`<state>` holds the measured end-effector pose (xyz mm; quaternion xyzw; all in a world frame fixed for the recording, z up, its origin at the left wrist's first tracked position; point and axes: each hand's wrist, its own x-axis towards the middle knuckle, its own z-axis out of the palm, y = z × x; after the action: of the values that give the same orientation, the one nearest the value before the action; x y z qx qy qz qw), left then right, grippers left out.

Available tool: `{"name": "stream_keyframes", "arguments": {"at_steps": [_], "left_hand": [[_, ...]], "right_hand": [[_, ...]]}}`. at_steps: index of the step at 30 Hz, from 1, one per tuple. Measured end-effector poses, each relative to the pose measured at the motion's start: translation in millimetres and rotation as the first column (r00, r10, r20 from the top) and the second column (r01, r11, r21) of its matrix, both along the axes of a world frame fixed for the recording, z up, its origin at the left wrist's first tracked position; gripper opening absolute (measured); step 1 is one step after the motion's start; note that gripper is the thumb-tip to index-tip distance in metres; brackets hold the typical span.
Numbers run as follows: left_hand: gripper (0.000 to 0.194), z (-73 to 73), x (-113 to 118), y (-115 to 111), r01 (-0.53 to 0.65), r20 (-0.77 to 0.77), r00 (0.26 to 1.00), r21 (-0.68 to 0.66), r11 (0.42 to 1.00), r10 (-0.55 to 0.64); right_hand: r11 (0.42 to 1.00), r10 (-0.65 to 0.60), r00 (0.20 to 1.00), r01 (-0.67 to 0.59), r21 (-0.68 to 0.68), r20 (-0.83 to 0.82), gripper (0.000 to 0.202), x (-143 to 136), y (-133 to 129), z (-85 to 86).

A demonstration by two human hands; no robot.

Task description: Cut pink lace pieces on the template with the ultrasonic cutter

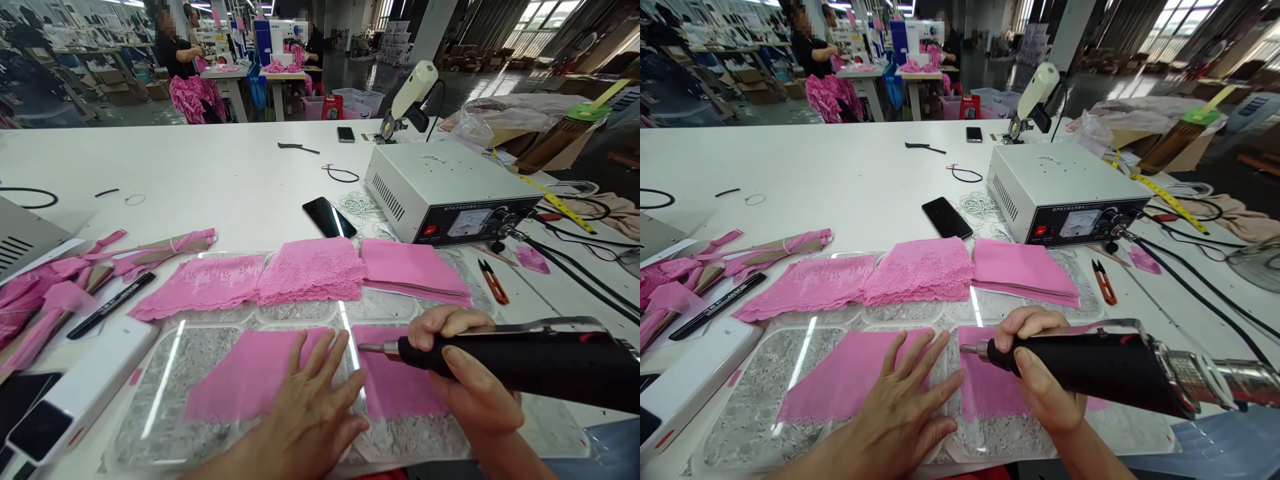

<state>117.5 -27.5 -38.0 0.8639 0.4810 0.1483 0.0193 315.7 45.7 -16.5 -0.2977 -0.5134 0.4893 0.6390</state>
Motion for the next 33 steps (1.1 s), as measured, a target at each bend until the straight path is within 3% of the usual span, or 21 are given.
{"name": "stream_keyframes", "arguments": {"at_steps": [11,26,29,31,33], "left_hand": [[0.046,2.1,-3.6,-6.8,0.082,0.065,0.995,-0.123,0.989,-0.074],[0.051,2.8,-4.3,-6.8,0.072,0.073,0.996,-0.203,0.976,-0.058],[0.05,8.8,-6.8,-2.9,0.084,0.061,0.995,-0.194,0.977,-0.074],[0.038,13.8,-8.7,4.0,0.094,0.056,0.995,-0.16,0.983,-0.086],[0.027,18.6,-7.8,16.2,0.121,0.07,0.991,-0.115,0.986,-0.113]], "right_hand": [[0.994,0.066,0.996,-0.07,-0.079,-0.059,0.009,18.6,-18.0,0.2],[0.993,0.086,0.996,-0.087,-0.083,-0.018,0.008,11.5,-17.9,0.6],[0.995,-0.011,0.999,0.007,-0.101,-0.046,0.012,17.3,-15.2,3.2],[0.982,-0.162,0.98,0.149,-0.114,-0.115,0.011,27.7,-9.9,5.3],[0.933,-0.352,0.916,0.329,-0.144,-0.19,0.01,44.4,-2.6,6.6]]}}
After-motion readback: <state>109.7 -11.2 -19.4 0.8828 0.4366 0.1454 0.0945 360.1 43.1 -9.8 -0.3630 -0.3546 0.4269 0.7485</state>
